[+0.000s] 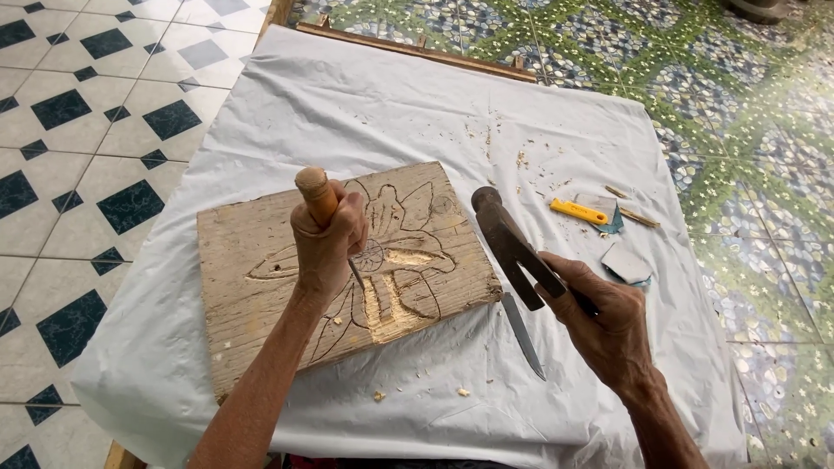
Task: Carving a floral pattern into a wooden board using a hammer and a chisel.
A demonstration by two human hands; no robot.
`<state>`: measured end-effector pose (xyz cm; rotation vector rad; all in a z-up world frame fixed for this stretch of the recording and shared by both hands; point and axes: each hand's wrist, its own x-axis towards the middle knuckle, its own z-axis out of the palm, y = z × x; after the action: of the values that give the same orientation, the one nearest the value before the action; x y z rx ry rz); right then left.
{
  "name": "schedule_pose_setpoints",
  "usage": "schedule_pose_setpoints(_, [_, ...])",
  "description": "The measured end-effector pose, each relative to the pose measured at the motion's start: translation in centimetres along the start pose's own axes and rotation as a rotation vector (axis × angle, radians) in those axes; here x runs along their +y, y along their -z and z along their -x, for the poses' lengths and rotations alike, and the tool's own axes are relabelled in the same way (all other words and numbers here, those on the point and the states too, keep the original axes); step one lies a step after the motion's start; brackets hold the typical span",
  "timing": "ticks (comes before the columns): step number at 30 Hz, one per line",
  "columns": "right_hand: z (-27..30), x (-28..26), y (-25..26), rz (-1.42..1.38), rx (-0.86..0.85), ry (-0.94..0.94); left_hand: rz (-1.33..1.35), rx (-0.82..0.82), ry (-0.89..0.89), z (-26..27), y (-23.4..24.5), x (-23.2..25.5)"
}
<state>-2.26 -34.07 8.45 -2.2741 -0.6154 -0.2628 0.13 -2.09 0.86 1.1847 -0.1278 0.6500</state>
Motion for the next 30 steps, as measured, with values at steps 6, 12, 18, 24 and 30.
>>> schedule_pose_setpoints(6, [0.1,0.1,-0.1,-0.019,-0.015,0.009,-0.028,-0.015,-0.01,0.4,-0.3,0.0])
schedule_pose_setpoints(12, [-0.8,0.2,-1.3,-0.163,0.04,0.057,-0.262,-0.142,-0.096,1.5,-0.1,-4.7])
schedule_pose_setpoints(18, [-4.9,-2.3,2.3,-0.282,0.292,0.103,-0.347,-0.182,-0.115,1.5,-1.5,-5.5])
schedule_pose_setpoints(24, [-7.7,-6.9,0.1,-0.222,0.258,0.391,-0.389,-0.159,-0.104,1.5,-2.0,-4.9])
schedule_pose_setpoints(30, [-9.0,-8.1,1.9,0.101,0.012,0.325,-0.373,-0.14,-0.055,1.6,-0.9,-6.3])
